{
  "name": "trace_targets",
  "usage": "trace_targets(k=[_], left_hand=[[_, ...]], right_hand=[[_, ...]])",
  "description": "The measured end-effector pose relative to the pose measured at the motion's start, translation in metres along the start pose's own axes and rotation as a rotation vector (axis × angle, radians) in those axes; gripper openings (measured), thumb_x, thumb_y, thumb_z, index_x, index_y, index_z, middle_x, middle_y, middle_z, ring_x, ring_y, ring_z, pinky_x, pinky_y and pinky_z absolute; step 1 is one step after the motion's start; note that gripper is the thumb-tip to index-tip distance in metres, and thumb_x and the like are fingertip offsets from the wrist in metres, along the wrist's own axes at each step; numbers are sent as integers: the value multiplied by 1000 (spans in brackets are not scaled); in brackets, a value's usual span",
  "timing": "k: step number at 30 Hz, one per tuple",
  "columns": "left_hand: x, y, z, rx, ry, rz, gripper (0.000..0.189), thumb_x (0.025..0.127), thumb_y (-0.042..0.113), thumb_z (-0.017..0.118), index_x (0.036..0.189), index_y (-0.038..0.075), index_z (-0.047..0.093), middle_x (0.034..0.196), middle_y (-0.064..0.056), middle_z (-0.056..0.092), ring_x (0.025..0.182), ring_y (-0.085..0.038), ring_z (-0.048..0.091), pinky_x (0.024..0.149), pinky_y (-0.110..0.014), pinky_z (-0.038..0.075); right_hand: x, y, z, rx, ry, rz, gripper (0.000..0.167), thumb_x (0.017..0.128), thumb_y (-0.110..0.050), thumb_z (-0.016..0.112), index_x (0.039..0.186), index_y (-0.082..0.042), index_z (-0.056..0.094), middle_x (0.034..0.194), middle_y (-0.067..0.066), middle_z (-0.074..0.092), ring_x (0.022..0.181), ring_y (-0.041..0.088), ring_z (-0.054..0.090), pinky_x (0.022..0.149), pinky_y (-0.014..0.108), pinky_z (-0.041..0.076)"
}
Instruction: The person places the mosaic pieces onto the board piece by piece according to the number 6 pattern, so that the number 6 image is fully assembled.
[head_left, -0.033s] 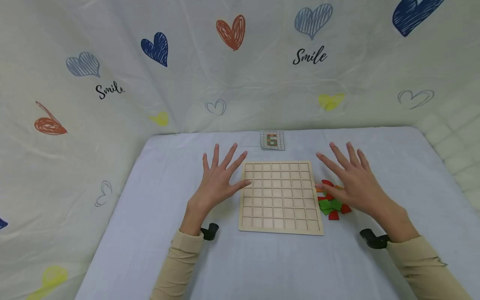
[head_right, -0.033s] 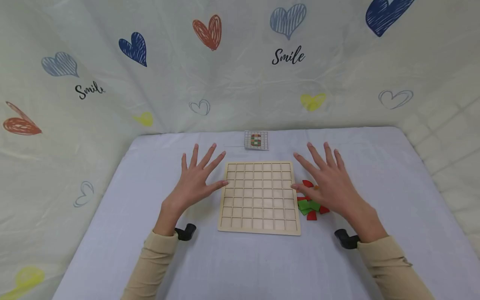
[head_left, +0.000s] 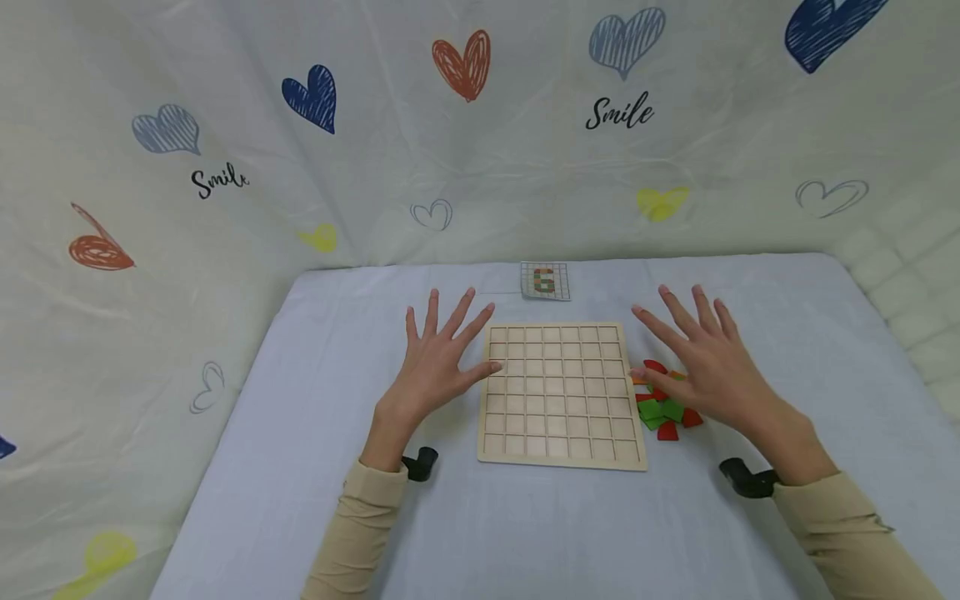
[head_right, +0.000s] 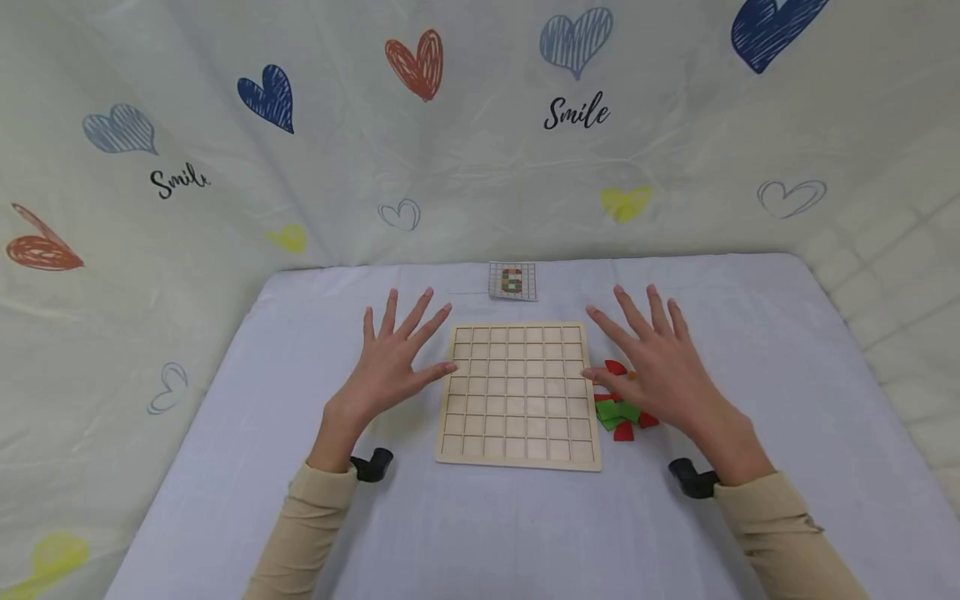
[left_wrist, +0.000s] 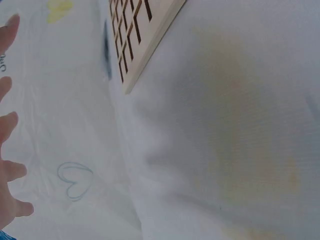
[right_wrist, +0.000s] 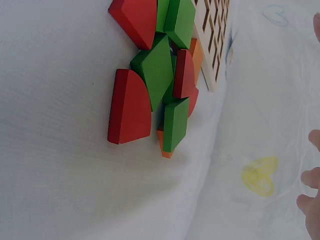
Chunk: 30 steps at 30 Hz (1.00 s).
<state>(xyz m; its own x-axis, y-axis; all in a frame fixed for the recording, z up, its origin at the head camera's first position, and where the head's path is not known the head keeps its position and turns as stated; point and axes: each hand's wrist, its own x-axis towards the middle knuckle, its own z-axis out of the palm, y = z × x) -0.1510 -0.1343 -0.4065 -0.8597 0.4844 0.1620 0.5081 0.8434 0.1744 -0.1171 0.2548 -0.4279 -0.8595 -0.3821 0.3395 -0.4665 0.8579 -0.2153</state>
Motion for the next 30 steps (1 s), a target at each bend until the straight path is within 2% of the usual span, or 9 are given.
trace_targets(k=[5,8,10,14,19,24,30], left_hand=[[-1,0,1,6,-19,-11,89,91,62,69,164,31,28,174,-1,14,158,-47,-3,118,-79,3],[-4,-1,2,-13,-62,-36,94,88,62,71,165,30,26,174,0,13,159,-45,-3,119,-77,3],[-6,-3,3,-51,-112,-66,97,86,61,74,165,30,25,174,1,13,159,-43,-3,121,-75,2],[-10,-6,7,-148,-208,-126,101,83,54,80,165,28,27,174,-1,16,159,-43,0,122,-73,5],[-13,-10,20,-252,-302,-170,100,81,45,84,163,23,32,173,-2,19,159,-44,6,125,-67,11],[-14,-11,31,-349,-376,-215,96,82,41,86,161,20,37,172,-2,22,159,-44,9,126,-64,15],[-14,-9,34,-359,-420,-222,94,82,40,86,161,21,39,171,-3,26,159,-43,9,126,-62,16]], right_hand=[[-2,-1,0,-1,12,-9,88,86,-54,76,161,-28,37,168,20,27,155,53,12,122,72,10],[-4,-1,1,14,23,-23,82,85,-40,81,156,-20,46,164,23,35,151,55,22,120,73,18],[-5,-2,1,32,17,-16,74,83,-27,84,149,-12,53,158,25,43,146,55,32,115,73,28],[-6,-2,2,100,-93,63,53,88,-10,78,137,2,61,142,27,55,131,49,47,102,69,45],[-2,2,3,168,-276,171,38,93,-7,73,128,7,66,127,28,64,117,45,58,96,62,53],[0,9,8,185,-311,178,29,92,-6,74,117,8,71,106,18,71,96,33,66,84,52,60],[3,11,13,153,-345,214,29,90,-8,77,114,8,73,100,15,71,87,27,65,80,46,61]])
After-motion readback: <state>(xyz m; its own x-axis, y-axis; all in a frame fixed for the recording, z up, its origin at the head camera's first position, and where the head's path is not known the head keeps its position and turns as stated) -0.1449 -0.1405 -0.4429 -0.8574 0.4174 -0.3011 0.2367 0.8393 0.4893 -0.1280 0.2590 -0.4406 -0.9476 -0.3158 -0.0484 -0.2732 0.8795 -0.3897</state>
